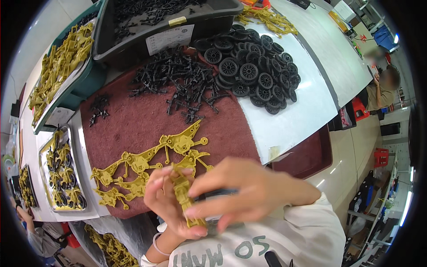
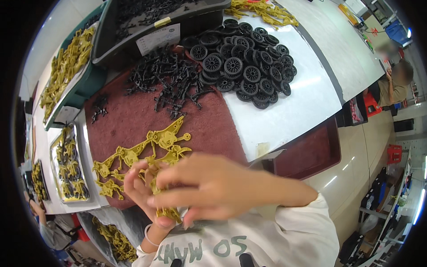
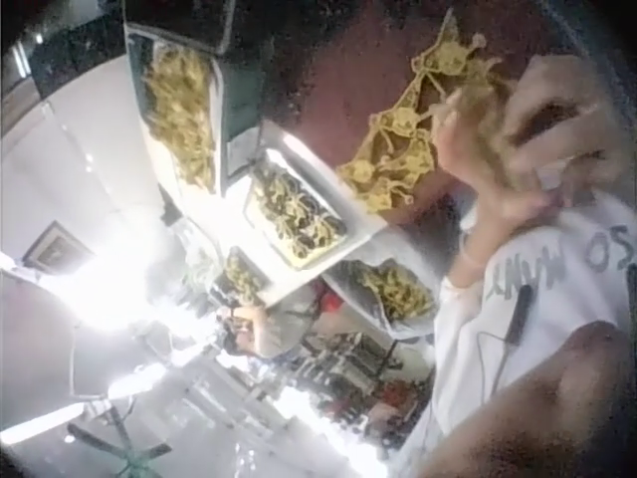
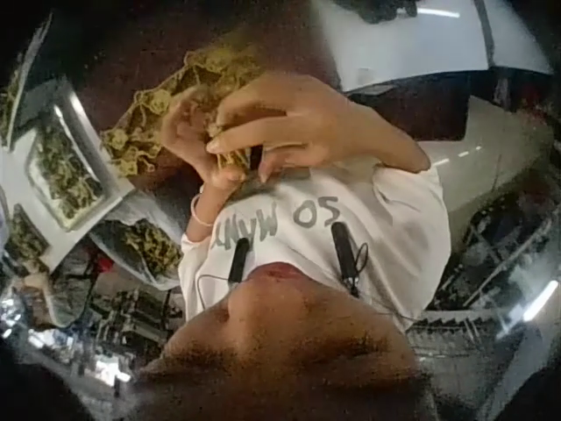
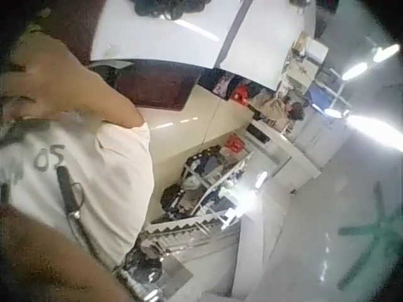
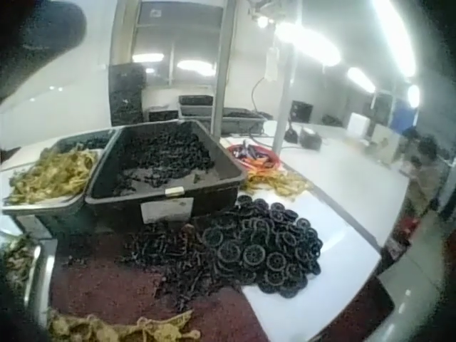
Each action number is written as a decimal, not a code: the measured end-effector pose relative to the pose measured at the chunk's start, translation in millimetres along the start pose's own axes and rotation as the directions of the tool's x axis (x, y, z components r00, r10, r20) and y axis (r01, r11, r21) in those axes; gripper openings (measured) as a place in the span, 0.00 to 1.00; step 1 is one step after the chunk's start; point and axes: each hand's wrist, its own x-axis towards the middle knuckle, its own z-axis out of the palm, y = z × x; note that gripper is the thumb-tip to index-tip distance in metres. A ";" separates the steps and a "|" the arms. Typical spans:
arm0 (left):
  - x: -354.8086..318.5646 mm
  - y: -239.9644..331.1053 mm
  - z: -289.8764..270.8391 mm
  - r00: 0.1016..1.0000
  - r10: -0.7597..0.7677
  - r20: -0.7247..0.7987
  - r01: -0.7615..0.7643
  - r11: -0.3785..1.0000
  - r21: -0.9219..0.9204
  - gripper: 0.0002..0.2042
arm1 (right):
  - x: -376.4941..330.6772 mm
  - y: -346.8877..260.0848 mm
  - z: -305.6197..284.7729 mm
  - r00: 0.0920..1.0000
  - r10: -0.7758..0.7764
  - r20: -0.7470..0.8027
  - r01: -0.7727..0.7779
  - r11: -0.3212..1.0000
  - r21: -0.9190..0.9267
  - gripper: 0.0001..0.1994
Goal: The person assembles plastic toy motorcycles by hand, attaching wheels to toy motorcycle frames.
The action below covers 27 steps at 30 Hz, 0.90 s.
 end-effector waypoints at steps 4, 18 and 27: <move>4.9 12.1 7.8 0.956 -0.275 0.103 0.287 0.949 -0.131 0.51 | -13.7 -0.9 37.9 0.982 0.006 -0.188 -0.005 1.000 0.007 0.16; 15.8 17.6 -48.4 0.914 -0.380 0.143 0.389 0.718 -0.577 0.28 | -46.6 22.8 -5.0 0.744 0.262 -0.615 -0.108 0.955 0.275 0.09; 12.1 12.1 -68.7 0.980 -0.194 0.042 0.177 0.754 -0.633 0.25 | -60.4 26.1 3.8 0.627 0.328 -0.707 -0.408 0.911 0.061 0.08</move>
